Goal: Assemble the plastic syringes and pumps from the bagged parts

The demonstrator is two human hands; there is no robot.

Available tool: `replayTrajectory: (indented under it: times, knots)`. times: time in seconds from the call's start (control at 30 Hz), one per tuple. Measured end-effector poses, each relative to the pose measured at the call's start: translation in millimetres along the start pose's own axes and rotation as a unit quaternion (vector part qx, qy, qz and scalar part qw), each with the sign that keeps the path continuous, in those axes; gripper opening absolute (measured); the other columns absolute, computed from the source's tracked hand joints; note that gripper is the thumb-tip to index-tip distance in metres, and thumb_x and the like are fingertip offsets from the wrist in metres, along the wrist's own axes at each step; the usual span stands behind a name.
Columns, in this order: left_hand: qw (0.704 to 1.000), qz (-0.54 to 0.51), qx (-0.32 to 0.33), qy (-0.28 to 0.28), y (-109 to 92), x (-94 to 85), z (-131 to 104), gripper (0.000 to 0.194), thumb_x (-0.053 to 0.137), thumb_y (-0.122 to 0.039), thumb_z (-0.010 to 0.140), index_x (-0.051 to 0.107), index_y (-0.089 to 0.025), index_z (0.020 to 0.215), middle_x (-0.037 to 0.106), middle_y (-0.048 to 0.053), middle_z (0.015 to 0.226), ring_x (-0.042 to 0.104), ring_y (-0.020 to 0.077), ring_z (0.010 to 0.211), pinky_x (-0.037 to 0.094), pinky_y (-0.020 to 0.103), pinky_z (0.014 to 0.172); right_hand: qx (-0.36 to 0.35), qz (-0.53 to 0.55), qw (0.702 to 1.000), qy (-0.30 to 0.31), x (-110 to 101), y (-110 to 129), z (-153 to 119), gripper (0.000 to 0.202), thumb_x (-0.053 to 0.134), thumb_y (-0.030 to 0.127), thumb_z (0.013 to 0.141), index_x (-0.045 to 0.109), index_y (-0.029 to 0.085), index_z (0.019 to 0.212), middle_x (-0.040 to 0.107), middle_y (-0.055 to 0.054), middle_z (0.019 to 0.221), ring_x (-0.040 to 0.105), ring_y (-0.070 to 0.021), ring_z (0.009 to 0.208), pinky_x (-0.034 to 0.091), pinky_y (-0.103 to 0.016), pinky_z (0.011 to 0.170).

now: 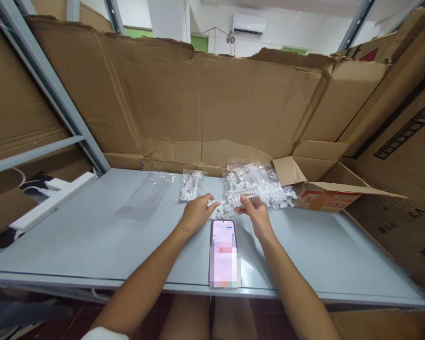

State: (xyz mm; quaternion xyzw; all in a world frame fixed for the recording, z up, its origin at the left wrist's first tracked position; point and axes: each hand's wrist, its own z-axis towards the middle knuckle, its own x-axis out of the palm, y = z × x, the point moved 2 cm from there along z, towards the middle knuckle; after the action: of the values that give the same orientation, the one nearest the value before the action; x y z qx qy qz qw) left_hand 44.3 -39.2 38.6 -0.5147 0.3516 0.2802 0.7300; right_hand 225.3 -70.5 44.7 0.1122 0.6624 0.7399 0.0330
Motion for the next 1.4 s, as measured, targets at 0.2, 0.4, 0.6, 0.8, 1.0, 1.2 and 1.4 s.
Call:
replayTrajectory:
  times: [0.2,0.4,0.6,0.8,1.0,1.2,1.4]
  knots:
    - [0.998,0.067,-0.014,-0.010,15.4,0.7,7.5,0.020,0.053,-0.029,0.076,0.053,-0.022,0.095,0.062,0.002,0.089,0.057,0.0168,0.075,0.037,0.025,0.062,-0.020,0.007,1.000,-0.005,-0.4,-1.0,1.7,0.033,0.068,0.045,0.064,0.061,0.015,0.075,0.061,-0.002,0.064,0.062,-0.0187,0.058,0.048,-0.031,0.055]
    - [0.997,0.080,0.000,0.020,23.3,4.6,10.2,0.023,0.050,-0.025,0.076,0.061,-0.018,0.096,0.060,0.007,0.099,0.058,0.0187,0.084,0.040,0.027,0.071,-0.032,0.007,0.999,-0.006,-0.6,-1.1,2.6,0.035,0.067,0.046,0.064,0.060,0.016,0.080,0.060,-0.002,0.068,0.062,-0.0179,0.058,0.048,-0.030,0.056]
    - [0.997,0.054,0.009,0.060,23.6,8.1,10.2,0.026,0.041,-0.029,0.082,0.064,-0.019,0.087,0.064,0.007,0.092,0.059,0.0197,0.083,0.039,0.027,0.068,-0.040,0.004,0.999,-0.003,-0.9,-0.2,1.9,0.031,0.066,0.043,0.067,0.060,0.016,0.081,0.060,-0.002,0.071,0.061,-0.0170,0.059,0.047,-0.030,0.058]
    - [1.000,0.001,-0.017,0.014,14.9,-4.9,7.1,0.030,0.036,-0.040,0.085,0.060,-0.022,0.090,0.065,0.003,0.077,0.057,0.0170,0.069,0.035,0.025,0.059,-0.053,-0.019,0.998,0.001,0.4,2.8,-0.1,0.030,0.065,0.044,0.066,0.061,0.019,0.082,0.064,-0.002,0.075,0.061,-0.0189,0.066,0.047,-0.030,0.060]
    - [0.978,-0.138,0.049,-0.147,-1.1,-23.5,-1.1,0.035,0.032,-0.044,0.087,0.058,-0.021,0.089,0.062,0.003,0.082,0.054,0.0151,0.071,0.037,0.026,0.067,-0.066,-0.078,0.994,0.040,1.1,5.1,-3.6,0.034,0.063,0.040,0.068,0.056,0.017,0.091,0.064,-0.005,0.085,0.061,-0.0198,0.076,0.046,-0.031,0.066]
    - [0.888,-0.452,0.084,-0.001,-11.0,-7.7,-3.7,0.047,0.038,-0.053,0.082,0.060,-0.017,0.103,0.061,0.008,0.094,0.054,0.0183,0.084,0.039,0.030,0.079,-0.013,0.009,0.978,0.210,8.2,9.0,-11.2,0.031,0.064,0.040,0.069,0.053,0.018,0.087,0.057,0.001,0.070,0.048,-0.0100,0.053,0.038,-0.025,0.053]
    - [0.740,-0.636,0.085,0.201,-21.5,2.0,-11.6,0.063,0.051,-0.059,0.073,0.050,-0.020,0.123,0.061,0.011,0.104,0.054,0.0245,0.094,0.038,0.036,0.085,0.068,0.131,0.915,0.376,19.3,-0.6,-22.1,0.045,0.052,0.056,0.075,0.056,0.013,0.089,0.056,-0.002,0.064,0.042,-0.0068,0.042,0.026,-0.022,0.041]
